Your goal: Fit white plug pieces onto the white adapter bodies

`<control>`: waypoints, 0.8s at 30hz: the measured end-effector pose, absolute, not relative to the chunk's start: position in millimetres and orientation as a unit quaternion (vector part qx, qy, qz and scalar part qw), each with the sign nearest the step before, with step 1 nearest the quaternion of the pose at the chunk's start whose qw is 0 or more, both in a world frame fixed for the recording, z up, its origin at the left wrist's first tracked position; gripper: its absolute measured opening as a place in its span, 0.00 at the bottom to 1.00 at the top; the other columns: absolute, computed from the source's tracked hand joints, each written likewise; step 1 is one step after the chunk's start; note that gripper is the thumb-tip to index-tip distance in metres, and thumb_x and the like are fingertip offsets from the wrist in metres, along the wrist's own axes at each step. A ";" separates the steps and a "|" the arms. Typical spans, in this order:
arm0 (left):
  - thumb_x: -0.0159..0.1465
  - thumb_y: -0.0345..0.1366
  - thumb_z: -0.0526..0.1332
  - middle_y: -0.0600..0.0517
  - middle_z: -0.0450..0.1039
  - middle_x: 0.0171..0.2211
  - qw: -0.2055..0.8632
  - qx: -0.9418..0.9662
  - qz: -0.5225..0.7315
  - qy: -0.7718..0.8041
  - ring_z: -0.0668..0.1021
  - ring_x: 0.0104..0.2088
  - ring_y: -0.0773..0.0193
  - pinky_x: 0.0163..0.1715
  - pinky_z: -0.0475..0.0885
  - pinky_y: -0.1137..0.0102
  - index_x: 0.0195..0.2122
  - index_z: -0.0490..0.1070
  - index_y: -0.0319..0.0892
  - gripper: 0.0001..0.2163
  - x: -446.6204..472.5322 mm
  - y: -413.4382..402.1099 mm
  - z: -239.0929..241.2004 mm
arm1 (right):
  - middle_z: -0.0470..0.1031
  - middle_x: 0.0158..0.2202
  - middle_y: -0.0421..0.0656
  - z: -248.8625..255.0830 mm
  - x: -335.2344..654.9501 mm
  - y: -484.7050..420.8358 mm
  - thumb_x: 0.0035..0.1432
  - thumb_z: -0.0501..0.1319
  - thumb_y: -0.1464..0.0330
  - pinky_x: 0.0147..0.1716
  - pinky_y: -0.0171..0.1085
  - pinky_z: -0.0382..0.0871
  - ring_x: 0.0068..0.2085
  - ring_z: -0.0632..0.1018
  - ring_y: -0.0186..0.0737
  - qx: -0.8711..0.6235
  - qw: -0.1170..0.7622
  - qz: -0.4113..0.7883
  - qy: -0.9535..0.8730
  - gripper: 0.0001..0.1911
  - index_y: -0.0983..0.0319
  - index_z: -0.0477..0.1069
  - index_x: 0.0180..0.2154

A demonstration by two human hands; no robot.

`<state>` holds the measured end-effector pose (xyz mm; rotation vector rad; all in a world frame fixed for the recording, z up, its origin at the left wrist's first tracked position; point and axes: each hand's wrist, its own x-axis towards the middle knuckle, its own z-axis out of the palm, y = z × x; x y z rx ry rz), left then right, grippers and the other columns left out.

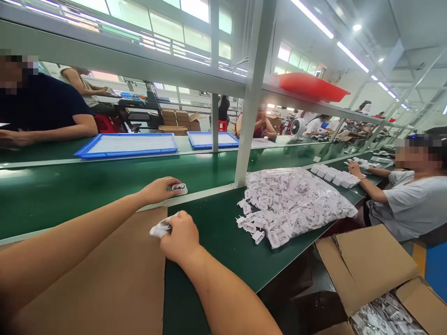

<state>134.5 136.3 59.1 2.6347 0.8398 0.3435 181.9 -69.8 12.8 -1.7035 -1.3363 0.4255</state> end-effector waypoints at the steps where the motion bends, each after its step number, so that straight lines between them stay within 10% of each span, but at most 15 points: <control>1: 0.56 0.53 0.58 0.45 0.79 0.48 0.179 0.931 0.129 0.290 0.79 0.47 0.50 0.45 0.73 0.64 0.45 0.77 0.45 0.22 122.3 129.0 59.4 | 0.73 0.39 0.42 15.6 188.0 -68.7 0.56 0.68 0.66 0.38 0.37 0.70 0.38 0.75 0.38 -0.689 0.478 0.156 -0.522 0.07 0.58 0.79 0.38; 10: 0.66 0.51 0.58 0.51 0.78 0.42 0.255 0.926 0.174 0.216 0.78 0.43 0.57 0.44 0.71 0.68 0.47 0.77 0.48 0.17 7.1 12.3 37.4 | 0.80 0.38 0.43 25.6 198.8 -69.1 0.53 0.69 0.58 0.41 0.38 0.74 0.39 0.80 0.40 -0.633 0.606 0.216 -0.430 0.14 0.60 0.78 0.38; 24: 0.59 0.51 0.65 0.51 0.71 0.32 0.429 0.831 0.250 0.252 0.75 0.35 0.59 0.34 0.69 0.67 0.34 0.76 0.43 0.16 3.6 -2.9 4.9 | 0.73 0.38 0.44 47.4 171.7 -100.8 0.56 0.56 0.77 0.40 0.40 0.70 0.41 0.73 0.43 -0.622 0.335 0.094 -0.702 0.13 0.59 0.74 0.40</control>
